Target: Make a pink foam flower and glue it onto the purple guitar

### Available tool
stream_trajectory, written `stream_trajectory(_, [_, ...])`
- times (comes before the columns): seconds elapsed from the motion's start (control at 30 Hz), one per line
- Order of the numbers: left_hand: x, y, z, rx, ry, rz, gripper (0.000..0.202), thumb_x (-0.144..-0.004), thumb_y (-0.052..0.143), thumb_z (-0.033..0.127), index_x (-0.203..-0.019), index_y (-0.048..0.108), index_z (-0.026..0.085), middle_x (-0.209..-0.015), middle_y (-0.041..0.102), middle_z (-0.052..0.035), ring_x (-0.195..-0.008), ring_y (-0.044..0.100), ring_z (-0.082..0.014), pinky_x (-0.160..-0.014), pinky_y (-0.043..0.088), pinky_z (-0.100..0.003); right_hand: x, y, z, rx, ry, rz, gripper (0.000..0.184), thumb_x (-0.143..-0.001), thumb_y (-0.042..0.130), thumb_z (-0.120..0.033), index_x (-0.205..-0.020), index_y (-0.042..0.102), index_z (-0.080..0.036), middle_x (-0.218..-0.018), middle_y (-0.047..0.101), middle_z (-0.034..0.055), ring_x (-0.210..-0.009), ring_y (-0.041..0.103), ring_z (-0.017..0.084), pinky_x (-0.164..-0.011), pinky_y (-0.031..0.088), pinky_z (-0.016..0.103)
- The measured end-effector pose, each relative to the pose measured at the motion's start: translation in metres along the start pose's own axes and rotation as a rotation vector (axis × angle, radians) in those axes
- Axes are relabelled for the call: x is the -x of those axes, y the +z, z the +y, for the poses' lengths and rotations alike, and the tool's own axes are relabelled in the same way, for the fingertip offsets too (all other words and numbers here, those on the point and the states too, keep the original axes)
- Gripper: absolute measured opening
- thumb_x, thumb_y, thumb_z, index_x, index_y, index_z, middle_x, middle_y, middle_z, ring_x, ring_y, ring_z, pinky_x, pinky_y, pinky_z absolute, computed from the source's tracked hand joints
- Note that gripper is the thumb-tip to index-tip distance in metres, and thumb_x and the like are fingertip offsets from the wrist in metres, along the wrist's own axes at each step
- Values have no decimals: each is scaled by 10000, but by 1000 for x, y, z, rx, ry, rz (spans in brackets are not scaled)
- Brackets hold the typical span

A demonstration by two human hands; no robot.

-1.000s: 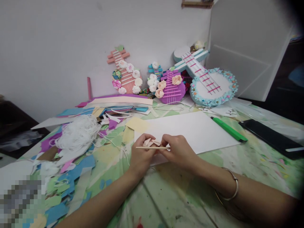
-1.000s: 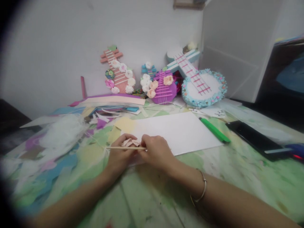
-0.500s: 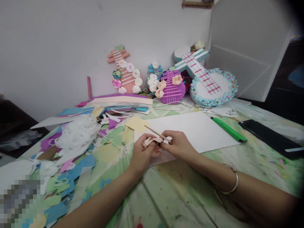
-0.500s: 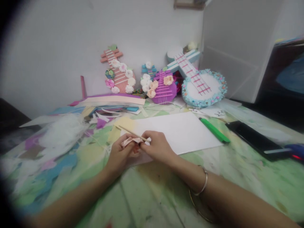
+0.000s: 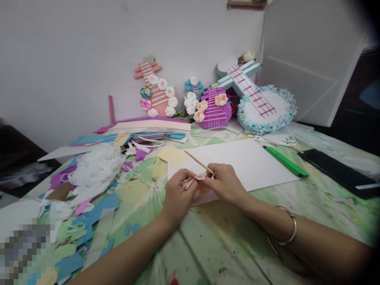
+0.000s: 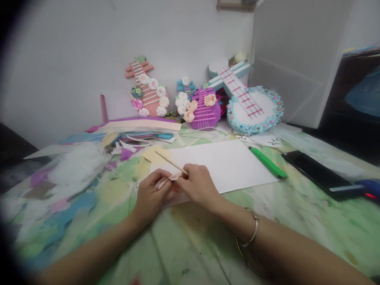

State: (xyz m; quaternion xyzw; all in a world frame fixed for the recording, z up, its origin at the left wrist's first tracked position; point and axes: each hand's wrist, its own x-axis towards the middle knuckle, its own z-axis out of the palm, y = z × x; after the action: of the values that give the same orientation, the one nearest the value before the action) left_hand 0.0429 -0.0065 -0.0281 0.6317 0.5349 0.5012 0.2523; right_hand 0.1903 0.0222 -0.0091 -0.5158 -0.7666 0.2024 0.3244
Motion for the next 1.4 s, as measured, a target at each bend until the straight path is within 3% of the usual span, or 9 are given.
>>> stream_trajectory(0.17, [1,0,-1,-50,30,-4,75,-755,564,229,-704,593,181,-658,597,19,-646,545,-132,-638,393,-229,1,-1,-4,66,-22,-4,226,-715,542,-249,-538,420,-183,-514,448,-31,-512,382,100,-502,229,230])
stream_trajectory(0.27, [0,-1,-3,-7,-10,-11,60,-753,556,213,-732,603,182,-675,613,22,-654,548,-133,-632,394,-226,2,-1,-4,48,-120,-1,20,-702,537,-196,-697,521,-186,-649,561,-13,-568,450,110,-539,276,224])
stream_trajectory(0.33, [-2,-1,-3,35,-18,-6,62,-744,554,194,-752,614,179,-716,626,15,-688,556,-136,-650,398,-224,2,0,-2,23,-183,3,103,-702,531,-166,-799,553,-188,-735,605,-1,-613,490,116,-568,305,221])
stream_trajectory(0.53, [-3,-1,-2,74,-44,-40,92,-753,577,246,-695,573,175,-631,559,28,-623,504,-119,-600,372,-211,5,3,4,141,-314,61,38,-762,526,-198,-762,557,-177,-738,610,17,-636,512,120,-580,310,224])
stream_trajectory(0.63, [-3,-1,-3,249,-41,-145,120,-753,585,248,-843,549,177,-784,580,-1,-740,544,-140,-659,417,-224,5,4,6,276,-382,108,39,-762,517,-195,-773,551,-180,-753,590,17,-620,483,119,-544,271,232])
stream_trajectory(0.83, [0,2,-5,503,-98,-401,601,-655,647,127,-1171,353,218,-998,561,-38,-827,579,-155,-669,450,-231,5,1,6,279,-419,73,114,-755,484,-157,-819,572,-190,-811,575,12,-645,483,112,-563,293,227])
stream_trajectory(0.97, [0,5,-3,376,-89,-367,692,-627,658,114,-1219,313,218,-984,575,-33,-830,578,-156,-676,452,-241,5,-1,3,231,-424,-37,150,-743,488,-147,-835,598,-191,-879,589,24,-697,522,118,-605,330,227])
stream_trajectory(1.17, [-5,3,-2,87,80,-306,418,-652,595,114,-1059,530,185,-1103,563,-82,-1039,532,-228,-875,429,-331,2,0,5,92,-427,-128,227,-684,510,-85,-841,633,-194,-863,617,12,-726,540,121,-624,352,223])
stream_trajectory(1.4, [-14,-3,-16,222,-237,-193,543,-583,655,131,-1094,478,178,-897,612,-14,-767,589,-154,-670,456,-247,-16,-23,12,56,-139,186,185,-764,490,-157,-919,590,-174,-818,621,24,-686,529,136,-614,351,241])
